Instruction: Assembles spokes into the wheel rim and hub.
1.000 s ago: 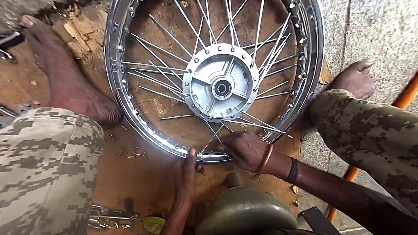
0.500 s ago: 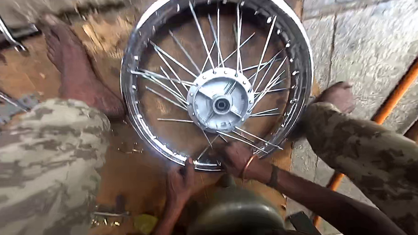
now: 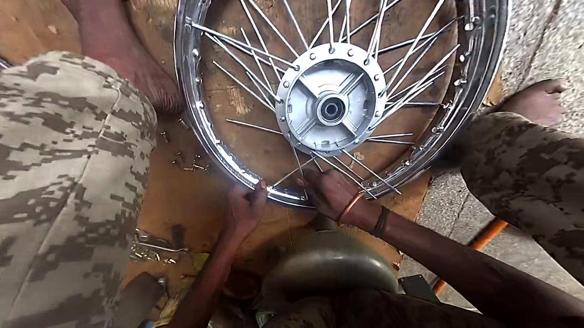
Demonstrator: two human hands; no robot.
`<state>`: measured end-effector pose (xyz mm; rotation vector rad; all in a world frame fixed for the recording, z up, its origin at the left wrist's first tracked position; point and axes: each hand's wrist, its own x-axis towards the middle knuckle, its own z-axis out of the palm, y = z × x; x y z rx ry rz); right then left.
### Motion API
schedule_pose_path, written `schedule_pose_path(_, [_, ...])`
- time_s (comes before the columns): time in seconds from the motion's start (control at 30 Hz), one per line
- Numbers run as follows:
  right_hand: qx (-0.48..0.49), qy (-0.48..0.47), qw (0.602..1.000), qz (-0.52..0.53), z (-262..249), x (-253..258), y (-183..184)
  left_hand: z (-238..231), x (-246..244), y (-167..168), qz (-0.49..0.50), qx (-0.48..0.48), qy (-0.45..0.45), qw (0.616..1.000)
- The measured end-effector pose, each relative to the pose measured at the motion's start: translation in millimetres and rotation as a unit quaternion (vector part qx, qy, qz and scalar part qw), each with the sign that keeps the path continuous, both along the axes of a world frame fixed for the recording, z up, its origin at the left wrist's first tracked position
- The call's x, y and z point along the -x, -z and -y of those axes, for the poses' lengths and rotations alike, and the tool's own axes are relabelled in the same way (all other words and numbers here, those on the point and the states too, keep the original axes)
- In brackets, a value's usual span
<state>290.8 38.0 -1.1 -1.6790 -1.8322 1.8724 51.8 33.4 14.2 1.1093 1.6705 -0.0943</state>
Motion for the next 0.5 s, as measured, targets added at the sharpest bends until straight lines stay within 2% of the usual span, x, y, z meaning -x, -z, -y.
schedule_pose_path(0.17, [-0.067, 0.041, 0.997, 0.003, 9, 4, 10, -10, -2, 7, 0.005, -0.005, -0.018, 1.0])
schedule_pose_path(0.5, [-0.057, 0.025, 0.997, 0.044, 6, 4, -2, -3, -11, -8, 0.018, -0.005, -0.026, 1.0])
